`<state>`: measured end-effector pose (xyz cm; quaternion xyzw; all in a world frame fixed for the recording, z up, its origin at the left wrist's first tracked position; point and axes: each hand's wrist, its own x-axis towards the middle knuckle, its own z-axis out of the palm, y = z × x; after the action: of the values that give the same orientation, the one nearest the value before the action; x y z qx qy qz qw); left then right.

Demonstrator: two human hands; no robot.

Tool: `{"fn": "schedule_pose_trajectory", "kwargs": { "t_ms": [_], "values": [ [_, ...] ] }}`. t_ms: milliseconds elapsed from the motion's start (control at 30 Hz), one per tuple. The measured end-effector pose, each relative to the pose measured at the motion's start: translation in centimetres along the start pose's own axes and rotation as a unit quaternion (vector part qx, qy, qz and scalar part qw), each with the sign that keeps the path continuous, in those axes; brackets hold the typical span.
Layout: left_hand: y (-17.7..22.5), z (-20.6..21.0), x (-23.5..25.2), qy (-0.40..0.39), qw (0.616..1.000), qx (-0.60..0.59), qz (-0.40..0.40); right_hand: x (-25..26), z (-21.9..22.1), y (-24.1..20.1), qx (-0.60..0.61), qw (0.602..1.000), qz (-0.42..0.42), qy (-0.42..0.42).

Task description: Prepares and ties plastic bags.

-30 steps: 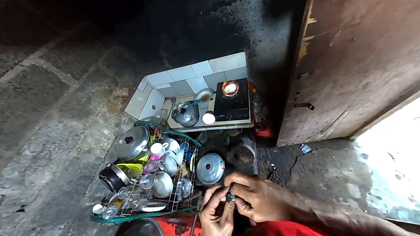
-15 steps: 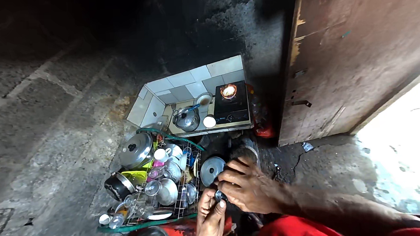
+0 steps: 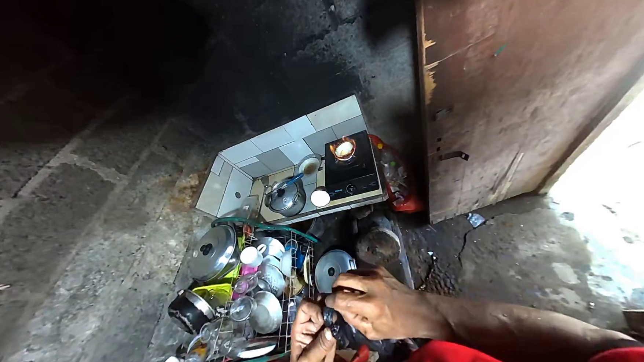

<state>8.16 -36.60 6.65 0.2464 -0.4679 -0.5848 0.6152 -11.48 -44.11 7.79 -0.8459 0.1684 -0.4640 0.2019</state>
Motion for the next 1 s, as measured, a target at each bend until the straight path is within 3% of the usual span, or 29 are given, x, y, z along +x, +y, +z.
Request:
{"fn": "schedule_pose_trajectory", "kwargs": {
  "t_ms": [67,133,300,367,533,633,700,867,933,1000],
  "values": [
    [-0.1,0.5,0.1,0.034,0.999,-0.038,0.0,0.2,0.4,-0.1,-0.006,0.999,0.0,0.032],
    [-0.8,1.3,0.2,0.121,0.992,-0.028,-0.001,0.1,0.5,0.2,-0.042,0.998,-0.006,0.036],
    [-1.6,2.0,0.2,0.25,0.966,0.066,0.007,-0.3,-1.1,-0.1,-0.099,0.99,-0.027,-0.098],
    [-1.6,1.9,0.3,0.278,0.955,0.101,0.015,-0.1,-1.1,-0.3,-0.129,0.985,-0.02,-0.114],
    [-1.5,1.7,0.6,0.248,0.946,0.206,0.046,1.3,-0.8,-0.3,-0.181,0.977,-0.009,-0.114],
    [-1.9,2.0,0.7,0.212,0.935,0.274,0.073,2.1,-1.2,-0.7,-0.192,0.97,0.045,-0.142],
    [-2.3,2.7,0.9,0.201,0.935,0.278,0.086,2.9,-1.8,-1.0,-0.181,0.966,0.095,-0.158],
    [-2.5,4.8,1.7,0.231,0.922,0.291,0.112,3.8,-2.8,-1.1,-0.177,0.97,0.074,-0.149],
    [-2.9,4.8,1.7,0.239,0.915,0.306,0.106,3.9,-3.1,-1.0,-0.151,0.971,0.105,-0.152],
    [-2.9,4.4,2.0,0.232,0.937,0.251,0.067,4.1,-3.3,-1.1,-0.128,0.965,0.155,-0.165]
  ]
}}
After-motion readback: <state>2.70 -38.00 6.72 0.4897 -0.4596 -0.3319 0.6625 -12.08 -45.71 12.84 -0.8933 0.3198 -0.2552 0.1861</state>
